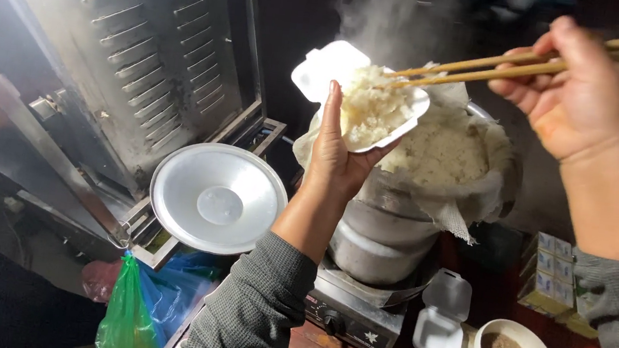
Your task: The person scoops steamed rice into a styrofoam container, then adds a brown sauce, sliced sausages, and mushrooms using tongs. Ketchup is added from a squeeze bottle, followed by a spoonful of fried garlic. The process is repeated for a second container.
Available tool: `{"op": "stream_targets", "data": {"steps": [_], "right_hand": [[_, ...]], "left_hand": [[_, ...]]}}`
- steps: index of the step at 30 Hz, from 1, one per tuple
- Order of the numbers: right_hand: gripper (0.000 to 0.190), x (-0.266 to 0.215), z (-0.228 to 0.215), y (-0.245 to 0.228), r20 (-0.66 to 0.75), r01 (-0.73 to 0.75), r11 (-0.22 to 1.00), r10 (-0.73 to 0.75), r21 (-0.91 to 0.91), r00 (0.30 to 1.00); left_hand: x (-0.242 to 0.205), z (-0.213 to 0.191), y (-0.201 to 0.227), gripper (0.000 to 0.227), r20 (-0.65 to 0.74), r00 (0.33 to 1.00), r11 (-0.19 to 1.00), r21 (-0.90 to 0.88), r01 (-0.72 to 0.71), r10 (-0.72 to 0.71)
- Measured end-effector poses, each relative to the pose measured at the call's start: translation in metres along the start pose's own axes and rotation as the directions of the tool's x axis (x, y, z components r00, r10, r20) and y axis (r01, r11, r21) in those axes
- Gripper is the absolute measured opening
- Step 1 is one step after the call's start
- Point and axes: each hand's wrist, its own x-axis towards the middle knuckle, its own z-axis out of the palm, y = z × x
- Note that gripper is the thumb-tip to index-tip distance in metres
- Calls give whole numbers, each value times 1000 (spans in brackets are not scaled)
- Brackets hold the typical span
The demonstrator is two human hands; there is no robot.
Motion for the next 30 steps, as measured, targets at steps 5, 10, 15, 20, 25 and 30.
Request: {"op": "stream_targets", "data": {"steps": [5,10,15,20,25,30], "right_hand": [[28,-2,10,-1,-74,14,1000,-14,-2,997],[22,20,-18,-3,-149,16,961,26,274,989],[33,47,-74,12,-314,78,996,-90,-50,945],[37,35,-99,96,-370,-164,908,11,-386,929],[33,-20,-116,109,-407,-343,874,190,-345,894],[21,-100,-112,126,-408,10,982,-88,-188,909]], "left_hand": [[1,0,-3,76,23,999,999,42,29,-30],[4,-5,0,84,-11,1000,997,72,18,-17],[5,-21,3,85,-32,999,992,123,25,-21],[-7,-34,4,74,27,999,988,153,34,-39],[-29,-49,1,74,18,999,991,130,44,-47],[-61,-70,-8,82,181,983,989,137,-52,27]]}}
